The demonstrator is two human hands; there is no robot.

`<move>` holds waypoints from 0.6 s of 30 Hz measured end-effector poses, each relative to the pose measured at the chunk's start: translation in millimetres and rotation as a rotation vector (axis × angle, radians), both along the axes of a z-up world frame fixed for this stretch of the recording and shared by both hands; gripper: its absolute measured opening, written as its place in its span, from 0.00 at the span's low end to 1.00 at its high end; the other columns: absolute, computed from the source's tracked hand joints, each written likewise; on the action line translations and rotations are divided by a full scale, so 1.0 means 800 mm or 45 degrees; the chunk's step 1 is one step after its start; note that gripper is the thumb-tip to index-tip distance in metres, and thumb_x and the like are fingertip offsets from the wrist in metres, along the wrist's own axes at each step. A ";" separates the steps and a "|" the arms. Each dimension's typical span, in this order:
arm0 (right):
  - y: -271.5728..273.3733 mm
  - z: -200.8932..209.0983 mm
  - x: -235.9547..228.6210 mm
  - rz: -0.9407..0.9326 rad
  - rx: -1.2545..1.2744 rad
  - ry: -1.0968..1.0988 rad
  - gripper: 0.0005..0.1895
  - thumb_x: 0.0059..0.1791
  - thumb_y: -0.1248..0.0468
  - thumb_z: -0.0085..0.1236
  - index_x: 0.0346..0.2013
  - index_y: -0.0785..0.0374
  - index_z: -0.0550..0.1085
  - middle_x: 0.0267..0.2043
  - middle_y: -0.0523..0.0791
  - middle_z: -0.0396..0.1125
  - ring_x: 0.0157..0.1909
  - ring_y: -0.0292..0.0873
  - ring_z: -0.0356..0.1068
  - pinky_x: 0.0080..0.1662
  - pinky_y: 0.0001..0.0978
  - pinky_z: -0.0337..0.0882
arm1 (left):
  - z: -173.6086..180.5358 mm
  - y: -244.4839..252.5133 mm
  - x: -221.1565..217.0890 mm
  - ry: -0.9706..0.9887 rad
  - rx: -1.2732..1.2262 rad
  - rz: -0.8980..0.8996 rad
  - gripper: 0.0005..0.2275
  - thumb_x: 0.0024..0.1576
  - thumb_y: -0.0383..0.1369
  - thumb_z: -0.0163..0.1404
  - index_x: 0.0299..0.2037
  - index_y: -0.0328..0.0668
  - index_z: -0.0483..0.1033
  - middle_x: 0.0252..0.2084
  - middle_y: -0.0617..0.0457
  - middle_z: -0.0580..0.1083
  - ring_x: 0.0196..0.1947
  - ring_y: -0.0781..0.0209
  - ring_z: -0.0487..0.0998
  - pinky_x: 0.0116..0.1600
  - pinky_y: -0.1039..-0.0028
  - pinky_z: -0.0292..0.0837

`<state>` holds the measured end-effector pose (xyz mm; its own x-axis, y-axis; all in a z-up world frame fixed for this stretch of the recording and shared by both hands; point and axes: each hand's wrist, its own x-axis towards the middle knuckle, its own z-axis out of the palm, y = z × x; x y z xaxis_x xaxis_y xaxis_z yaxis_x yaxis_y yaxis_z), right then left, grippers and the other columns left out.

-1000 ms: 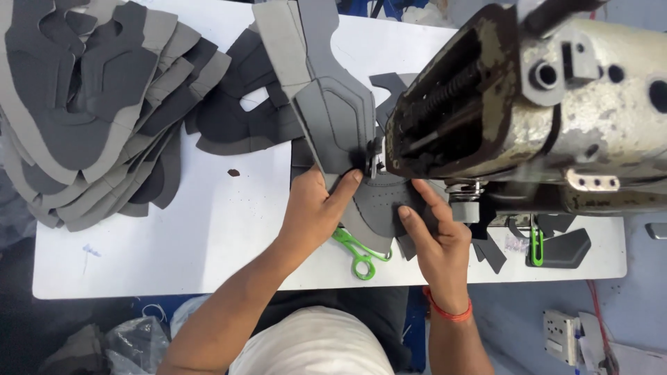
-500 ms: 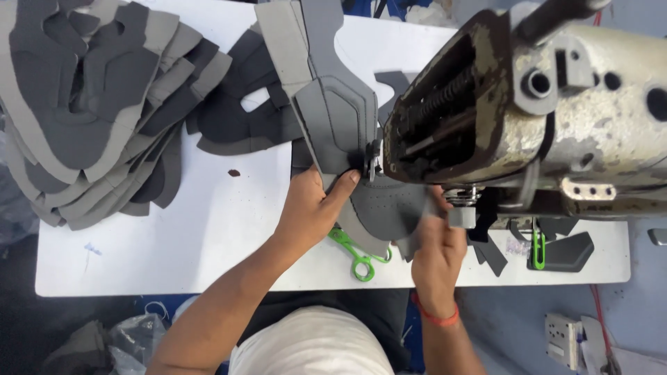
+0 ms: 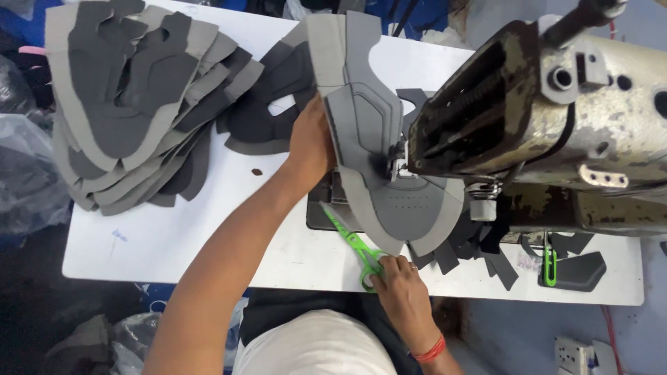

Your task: The person operates a sewing machine to stitch together gray and black shoe components. They guide the material under the needle, then use green scissors to trim the excess thread after each stitch. The finished pieces are stacked on the table.

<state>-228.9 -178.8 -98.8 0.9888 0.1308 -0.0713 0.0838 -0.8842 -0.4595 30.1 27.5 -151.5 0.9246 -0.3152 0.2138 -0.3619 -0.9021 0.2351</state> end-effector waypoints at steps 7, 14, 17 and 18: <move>-0.030 0.015 0.007 -0.025 0.408 1.086 0.10 0.47 0.59 0.61 0.35 0.64 0.76 0.26 0.45 0.68 0.28 0.41 0.66 0.35 0.33 0.68 | 0.100 0.075 -0.030 -0.045 -0.995 0.039 0.17 0.57 0.22 0.52 0.58 0.32 0.73 0.37 0.36 0.77 0.36 0.42 0.81 0.39 0.65 0.76; -0.014 -0.006 0.014 0.126 0.761 0.860 0.23 0.43 0.48 0.70 0.29 0.67 0.75 0.22 0.42 0.62 0.27 0.35 0.57 0.29 0.31 0.61 | 0.154 0.134 -0.154 0.052 -0.994 0.281 0.12 0.64 0.30 0.52 0.56 0.34 0.75 0.20 0.44 0.68 0.17 0.60 0.69 0.26 0.71 0.62; 0.030 0.035 0.052 0.190 0.571 0.687 0.32 0.36 0.41 0.72 0.31 0.67 0.74 0.23 0.46 0.67 0.25 0.41 0.62 0.29 0.36 0.65 | 0.140 0.144 -0.187 0.193 -1.019 0.349 0.09 0.65 0.32 0.53 0.50 0.35 0.78 0.18 0.50 0.66 0.16 0.67 0.64 0.25 0.72 0.59; 0.046 0.044 0.065 0.205 0.569 0.678 0.32 0.36 0.41 0.72 0.31 0.67 0.74 0.23 0.46 0.67 0.25 0.41 0.62 0.29 0.36 0.65 | 0.149 0.145 -0.194 0.177 -1.019 0.357 0.09 0.65 0.32 0.53 0.50 0.35 0.78 0.18 0.50 0.66 0.16 0.67 0.64 0.25 0.72 0.59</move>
<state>-176.6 -141.7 -63.6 0.8003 0.4021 -0.4448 -0.1392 -0.5969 -0.7901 -124.8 143.7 -32.1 0.9801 0.1262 0.1533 -0.0711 -0.4977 0.8644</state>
